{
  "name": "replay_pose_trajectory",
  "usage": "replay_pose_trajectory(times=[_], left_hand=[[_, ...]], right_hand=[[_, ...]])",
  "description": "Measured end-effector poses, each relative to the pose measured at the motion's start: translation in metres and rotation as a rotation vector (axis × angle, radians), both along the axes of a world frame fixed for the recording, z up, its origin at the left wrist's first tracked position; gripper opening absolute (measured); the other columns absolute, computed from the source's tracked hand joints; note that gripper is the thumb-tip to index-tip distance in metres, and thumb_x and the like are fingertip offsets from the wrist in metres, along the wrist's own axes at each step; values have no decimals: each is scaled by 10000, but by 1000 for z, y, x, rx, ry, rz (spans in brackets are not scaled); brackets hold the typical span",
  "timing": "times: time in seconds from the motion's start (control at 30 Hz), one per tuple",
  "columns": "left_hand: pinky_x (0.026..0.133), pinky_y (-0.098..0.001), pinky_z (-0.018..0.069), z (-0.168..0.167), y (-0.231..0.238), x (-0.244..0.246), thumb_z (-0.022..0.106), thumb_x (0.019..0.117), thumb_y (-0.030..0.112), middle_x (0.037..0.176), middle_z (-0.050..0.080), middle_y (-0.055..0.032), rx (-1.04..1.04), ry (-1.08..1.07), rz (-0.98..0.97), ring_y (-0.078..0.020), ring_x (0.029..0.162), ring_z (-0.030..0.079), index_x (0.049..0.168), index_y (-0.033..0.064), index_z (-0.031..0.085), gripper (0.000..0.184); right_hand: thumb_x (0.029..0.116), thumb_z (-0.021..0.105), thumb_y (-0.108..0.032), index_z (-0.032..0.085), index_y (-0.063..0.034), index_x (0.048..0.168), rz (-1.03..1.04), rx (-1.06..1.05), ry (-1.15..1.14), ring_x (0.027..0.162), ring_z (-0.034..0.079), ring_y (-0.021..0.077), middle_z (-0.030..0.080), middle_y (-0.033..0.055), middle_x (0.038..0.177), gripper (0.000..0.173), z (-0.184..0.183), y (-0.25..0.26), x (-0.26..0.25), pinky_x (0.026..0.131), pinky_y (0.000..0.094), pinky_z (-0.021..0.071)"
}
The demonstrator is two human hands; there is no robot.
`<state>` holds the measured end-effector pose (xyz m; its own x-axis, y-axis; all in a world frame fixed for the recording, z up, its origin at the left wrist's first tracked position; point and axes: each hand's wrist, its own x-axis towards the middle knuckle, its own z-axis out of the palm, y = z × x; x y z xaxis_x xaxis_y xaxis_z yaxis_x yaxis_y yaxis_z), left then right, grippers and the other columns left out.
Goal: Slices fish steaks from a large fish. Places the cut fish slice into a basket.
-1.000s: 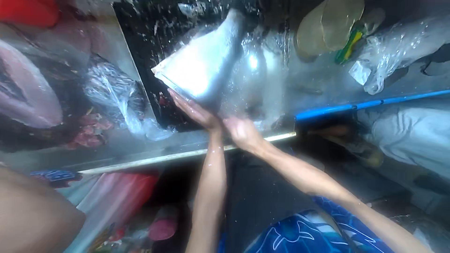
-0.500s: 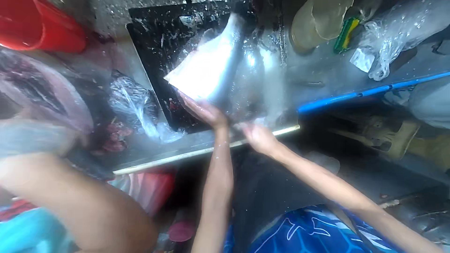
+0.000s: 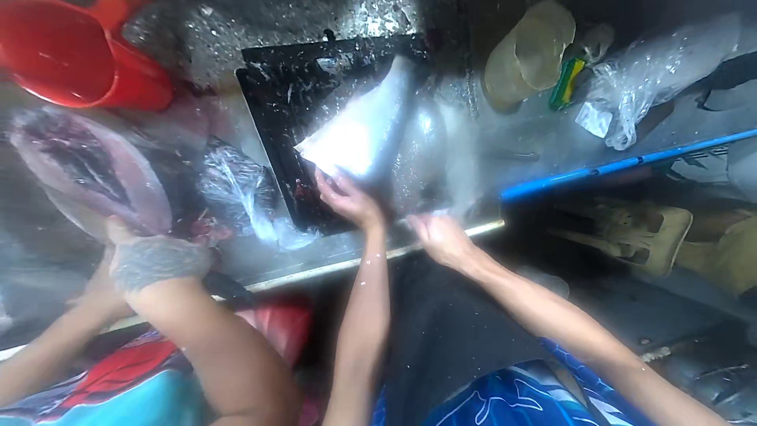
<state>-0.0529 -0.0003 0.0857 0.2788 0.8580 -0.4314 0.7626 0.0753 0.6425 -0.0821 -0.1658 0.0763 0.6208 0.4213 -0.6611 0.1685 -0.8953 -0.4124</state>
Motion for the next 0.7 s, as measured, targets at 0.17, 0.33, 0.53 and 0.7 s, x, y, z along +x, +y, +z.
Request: replay_pose_trajectory(times=[0.17, 0.33, 0.53, 0.7], left_hand=[[983, -245, 513, -115, 9, -26, 486, 1097, 242, 1165, 662, -112, 321, -456, 156, -110, 1089, 639, 1351, -35, 543, 381], [909, -244, 538, -107, 12, -24, 503, 1088, 264, 1058, 656, -63, 268, -409, 186, -75, 990, 647, 1286, -2, 548, 334], [901, -246, 538, -75, 19, -10, 454, 1104, 245, 1064, 659, -58, 111, -165, 184, -64, 992, 649, 1281, 14, 537, 303], [899, -294, 548, -80, 16, -14, 423, 1113, 312, 1084, 647, -53, 124, -216, 174, -91, 983, 642, 1352, 42, 492, 367]], right_hand=[[1045, 202, -686, 677, -129, 929, 21, -75, -8, 694, 698, 310, 655, 105, 727, 742, 28, 26, 12, 555, 536, 568], [1058, 229, -661, 651, -91, 861, 65, -143, 33, 710, 701, 320, 653, 130, 746, 735, 64, 56, 33, 561, 529, 576], [1061, 210, -656, 656, -93, 856, 114, -188, 78, 739, 711, 329, 667, 133, 763, 747, 52, 73, 47, 580, 547, 577], [1048, 202, -685, 679, -126, 914, 106, -93, 18, 740, 713, 326, 675, 123, 763, 747, 8, 64, 41, 590, 559, 577]])
